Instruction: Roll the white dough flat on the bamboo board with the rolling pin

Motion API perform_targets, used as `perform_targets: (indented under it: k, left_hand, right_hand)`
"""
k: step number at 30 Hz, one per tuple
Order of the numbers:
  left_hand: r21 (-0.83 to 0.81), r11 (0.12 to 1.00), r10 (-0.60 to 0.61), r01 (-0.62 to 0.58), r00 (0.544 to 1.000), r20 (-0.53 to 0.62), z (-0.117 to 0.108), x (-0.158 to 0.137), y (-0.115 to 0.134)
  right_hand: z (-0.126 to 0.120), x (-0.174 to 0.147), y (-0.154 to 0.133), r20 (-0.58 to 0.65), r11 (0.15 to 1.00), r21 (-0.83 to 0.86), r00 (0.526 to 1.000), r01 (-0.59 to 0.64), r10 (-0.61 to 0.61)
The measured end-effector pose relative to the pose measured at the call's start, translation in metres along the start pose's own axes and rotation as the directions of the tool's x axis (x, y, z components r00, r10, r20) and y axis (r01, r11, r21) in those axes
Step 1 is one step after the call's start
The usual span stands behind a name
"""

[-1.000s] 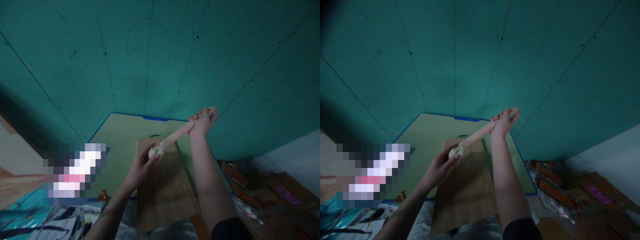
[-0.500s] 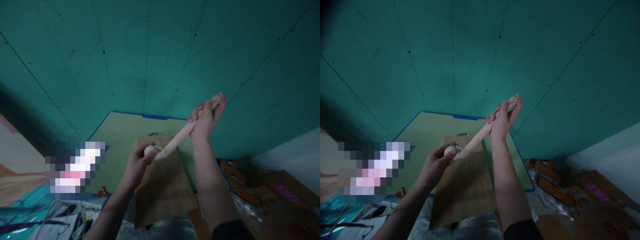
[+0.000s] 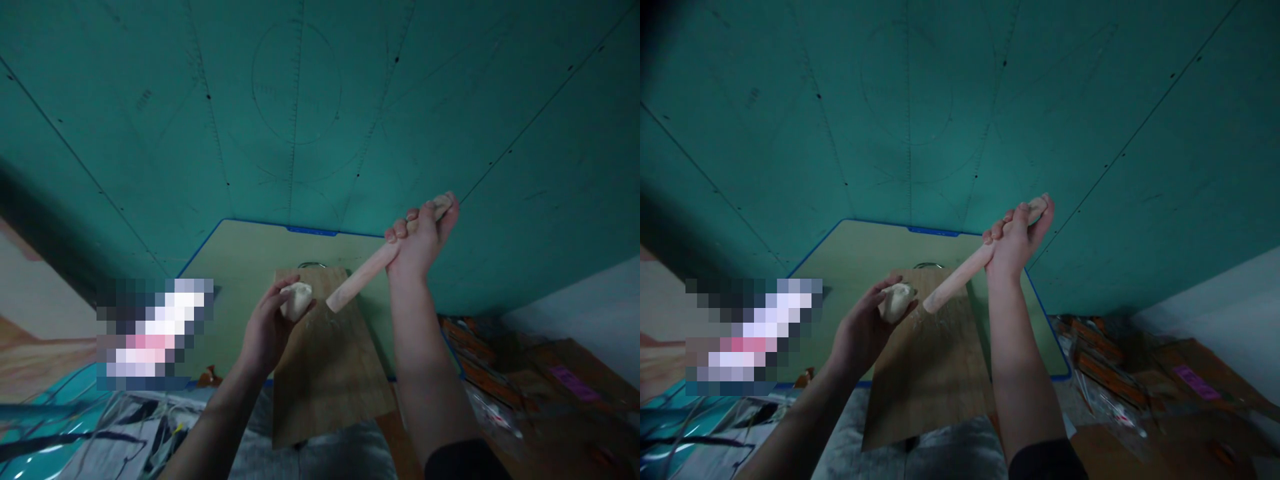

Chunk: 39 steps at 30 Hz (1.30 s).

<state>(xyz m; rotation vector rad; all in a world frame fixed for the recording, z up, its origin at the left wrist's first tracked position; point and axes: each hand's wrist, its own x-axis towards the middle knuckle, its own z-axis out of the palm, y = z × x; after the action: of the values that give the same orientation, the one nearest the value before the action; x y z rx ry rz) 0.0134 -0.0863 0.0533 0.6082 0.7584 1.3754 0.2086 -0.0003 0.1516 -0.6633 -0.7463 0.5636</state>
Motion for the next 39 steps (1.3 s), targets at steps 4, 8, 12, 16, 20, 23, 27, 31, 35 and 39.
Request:
perform_targets:
  k: [4, 8, 12, 16, 20, 23, 27, 31, 35, 39]
  left_hand:
    - [0.228, 0.971, 0.056, -0.067, 0.997, 0.052, -0.003, -0.002, -0.001]
    - [0.491, 0.849, 0.173, -0.198, 0.980, 0.097, -0.005, -0.004, 0.001]
    - [0.601, 0.769, 0.148, -0.218, 0.975, 0.165, -0.005, -0.007, 0.001]
    - [0.654, 0.702, 0.197, -0.283, 0.959, 0.204, -0.006, -0.009, 0.000]
    - [0.646, 0.688, 0.260, -0.332, 0.943, 0.208, -0.003, -0.012, 0.000]
    - [0.607, 0.721, 0.290, -0.335, 0.941, 0.174, -0.002, -0.013, 0.001]
    - [0.569, 0.789, 0.241, -0.233, 0.969, 0.063, -0.007, -0.011, 0.000]
    - [0.404, 0.911, 0.113, -0.079, 0.992, -0.061, -0.016, -0.006, -0.003]
    - [0.297, 0.955, 0.010, 0.000, 0.999, -0.033, -0.019, -0.007, -0.003]
    - [0.427, 0.904, 0.050, -0.030, 0.998, -0.036, -0.018, -0.009, -0.004]
  right_hand:
    - [-0.002, -0.006, 0.004, -0.003, 0.999, -0.028, 1.000, -0.032, 0.031]
    - [-0.012, -0.009, 0.009, 0.029, 0.998, -0.053, 0.999, -0.030, 0.031]
    - [-0.023, -0.009, 0.011, 0.055, 0.995, -0.099, 0.998, -0.007, 0.013]
    - [-0.029, -0.008, 0.011, 0.084, 0.991, -0.135, 0.996, 0.012, -0.001]
    - [-0.032, -0.011, 0.010, 0.089, 0.989, -0.150, 0.996, 0.014, -0.001]
    - [-0.032, -0.014, 0.009, 0.093, 0.989, -0.148, 0.996, 0.003, 0.011]
    - [-0.032, -0.016, 0.008, 0.112, 0.985, -0.170, 0.993, -0.007, 0.026]
    - [-0.033, -0.018, 0.007, 0.127, 0.983, -0.182, 0.992, -0.007, 0.030]
    - [-0.034, -0.021, 0.006, 0.149, 0.983, -0.185, 0.988, -0.018, 0.046]
    - [-0.034, -0.026, 0.005, 0.192, 0.982, -0.185, 0.979, -0.030, 0.067]
